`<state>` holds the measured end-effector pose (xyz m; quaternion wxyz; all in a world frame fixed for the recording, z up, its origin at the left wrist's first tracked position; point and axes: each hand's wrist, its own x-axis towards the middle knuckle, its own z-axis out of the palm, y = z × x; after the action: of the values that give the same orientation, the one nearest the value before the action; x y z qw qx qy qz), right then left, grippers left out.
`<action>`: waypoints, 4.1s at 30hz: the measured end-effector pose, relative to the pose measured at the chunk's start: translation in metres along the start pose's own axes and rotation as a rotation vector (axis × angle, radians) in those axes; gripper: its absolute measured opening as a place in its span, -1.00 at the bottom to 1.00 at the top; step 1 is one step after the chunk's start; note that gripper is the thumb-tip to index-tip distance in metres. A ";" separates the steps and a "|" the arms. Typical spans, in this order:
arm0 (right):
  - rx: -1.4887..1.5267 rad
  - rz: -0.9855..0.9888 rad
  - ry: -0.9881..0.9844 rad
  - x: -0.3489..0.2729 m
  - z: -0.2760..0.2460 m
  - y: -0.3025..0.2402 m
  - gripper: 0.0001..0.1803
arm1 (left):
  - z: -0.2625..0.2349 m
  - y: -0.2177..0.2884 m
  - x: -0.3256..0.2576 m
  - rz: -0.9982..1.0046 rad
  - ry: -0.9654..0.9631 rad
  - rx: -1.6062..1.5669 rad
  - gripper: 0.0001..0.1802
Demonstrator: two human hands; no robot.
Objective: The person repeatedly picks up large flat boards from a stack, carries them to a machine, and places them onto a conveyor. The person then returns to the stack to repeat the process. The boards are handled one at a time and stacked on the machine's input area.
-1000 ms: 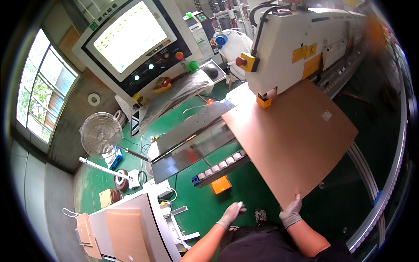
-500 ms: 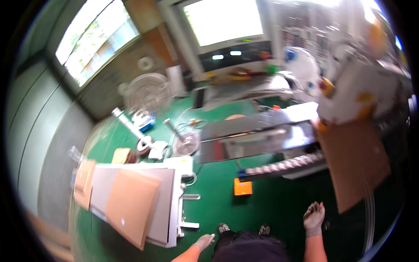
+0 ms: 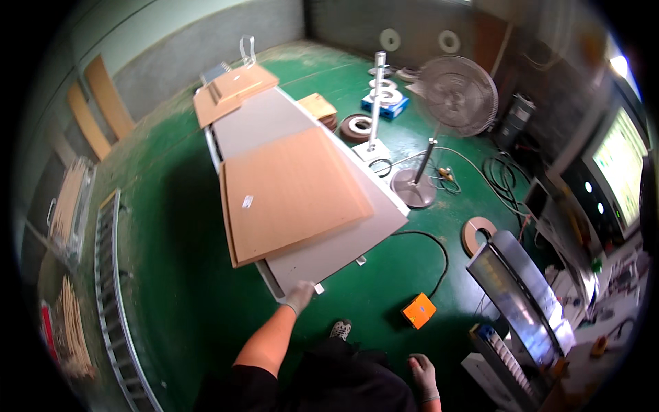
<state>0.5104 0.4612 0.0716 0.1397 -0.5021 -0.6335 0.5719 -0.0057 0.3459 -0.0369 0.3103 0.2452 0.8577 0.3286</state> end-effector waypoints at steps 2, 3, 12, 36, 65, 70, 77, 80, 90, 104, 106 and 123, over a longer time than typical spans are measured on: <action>-0.309 0.059 -0.022 0.004 -0.006 0.050 -0.60 | -0.046 -0.048 0.035 -0.243 0.219 -0.623 -0.58; -0.468 0.108 -0.028 0.002 -0.012 0.075 -0.62 | -0.070 -0.066 0.056 -0.479 0.355 -0.880 -0.68; 0.324 0.886 0.489 -0.104 -0.057 0.127 -0.56 | -0.175 -0.144 0.119 -0.406 0.774 -0.469 -0.35; 0.103 0.594 0.159 -0.009 0.020 0.084 -0.64 | 0.004 0.054 0.173 -0.642 0.168 -1.148 -0.62; -0.622 -0.405 -0.550 0.311 0.180 -0.012 -0.58 | -0.143 -0.234 -0.122 -0.738 0.401 -0.604 -0.25; -0.464 -0.446 -0.252 0.294 0.147 -0.053 -0.72 | -0.135 -0.196 -0.123 -0.660 0.414 -0.618 -0.21; -0.854 -0.817 0.140 0.199 0.063 -0.116 -0.75 | -0.105 -0.138 -0.090 -0.432 0.355 -0.941 -0.29; -0.895 -0.430 0.250 0.138 0.036 -0.124 -0.61 | -0.089 -0.100 -0.073 -0.377 0.217 -0.899 -0.27; -0.083 0.326 0.863 -0.055 -0.010 -0.069 -0.45 | -0.022 0.037 -0.006 0.102 -0.003 -0.536 -0.28; 0.083 0.402 1.008 -0.216 -0.058 0.093 -0.44 | 0.056 0.108 -0.130 0.311 -0.156 -0.027 -0.40; 0.086 0.468 0.964 -0.241 -0.066 0.110 -0.43 | 0.074 0.097 -0.144 0.325 -0.180 -0.023 -0.34; 0.824 0.154 1.421 -0.331 -0.060 0.166 -0.53 | 0.088 0.145 -0.203 0.324 -0.506 -0.048 -0.35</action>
<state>0.7856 0.2066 0.0781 0.6405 -0.6948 -0.0972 0.3125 0.2262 0.3521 0.0900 0.4634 0.4454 0.6949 0.3225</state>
